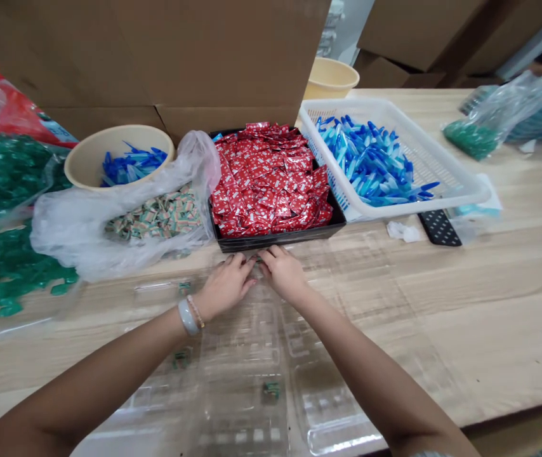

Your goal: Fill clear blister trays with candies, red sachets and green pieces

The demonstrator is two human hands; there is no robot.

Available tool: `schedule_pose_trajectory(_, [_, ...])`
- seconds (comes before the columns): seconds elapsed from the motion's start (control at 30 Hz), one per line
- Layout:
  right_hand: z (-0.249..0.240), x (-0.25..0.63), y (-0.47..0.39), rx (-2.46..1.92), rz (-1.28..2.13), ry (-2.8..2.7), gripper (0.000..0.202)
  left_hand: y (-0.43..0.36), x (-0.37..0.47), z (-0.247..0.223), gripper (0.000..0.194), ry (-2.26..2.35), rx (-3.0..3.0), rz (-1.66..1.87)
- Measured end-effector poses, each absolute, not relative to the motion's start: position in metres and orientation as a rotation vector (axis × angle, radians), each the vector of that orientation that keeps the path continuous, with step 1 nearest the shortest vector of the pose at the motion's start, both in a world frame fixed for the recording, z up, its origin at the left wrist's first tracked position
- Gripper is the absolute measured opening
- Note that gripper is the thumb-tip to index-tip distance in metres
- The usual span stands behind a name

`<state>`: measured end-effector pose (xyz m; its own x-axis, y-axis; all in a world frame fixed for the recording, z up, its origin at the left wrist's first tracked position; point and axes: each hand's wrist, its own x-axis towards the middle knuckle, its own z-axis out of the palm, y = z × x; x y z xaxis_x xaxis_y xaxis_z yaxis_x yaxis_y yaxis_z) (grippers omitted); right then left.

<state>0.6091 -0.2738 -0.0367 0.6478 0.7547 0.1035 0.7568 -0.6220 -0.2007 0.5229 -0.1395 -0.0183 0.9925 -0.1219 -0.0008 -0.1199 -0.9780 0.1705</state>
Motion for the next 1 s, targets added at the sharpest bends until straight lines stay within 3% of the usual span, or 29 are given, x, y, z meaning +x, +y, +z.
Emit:
schedule_pose_trajectory(0.2, [-0.011,0.599,-0.279,-2.644,-0.080,-1.245,0.024,-0.087,0.498,0.002,0.032,-0.397,2.793,0.284])
schedule_pose_trajectory(0.33, [0.030,0.606,-0.229,-2.565,-0.120,-1.256,0.027,-0.008,0.514,0.009,0.027,0.041,2.709,0.586])
schedule_pose_trajectory(0.43, [0.044,0.623,-0.154,-2.614,-0.084,-1.327,0.039,0.022,0.539,0.005,0.025,0.325,2.756,0.489])
schedule_pose_trajectory(0.6, [0.028,0.651,-0.070,-2.618,-0.137,-1.612,0.023,0.024,0.539,-0.009,0.015,0.311,2.857,0.282])
schedule_pose_trajectory(1.0, [0.021,0.662,-0.067,-2.504,-0.111,-1.718,0.020,0.038,0.521,-0.009,0.015,0.402,2.740,0.264])
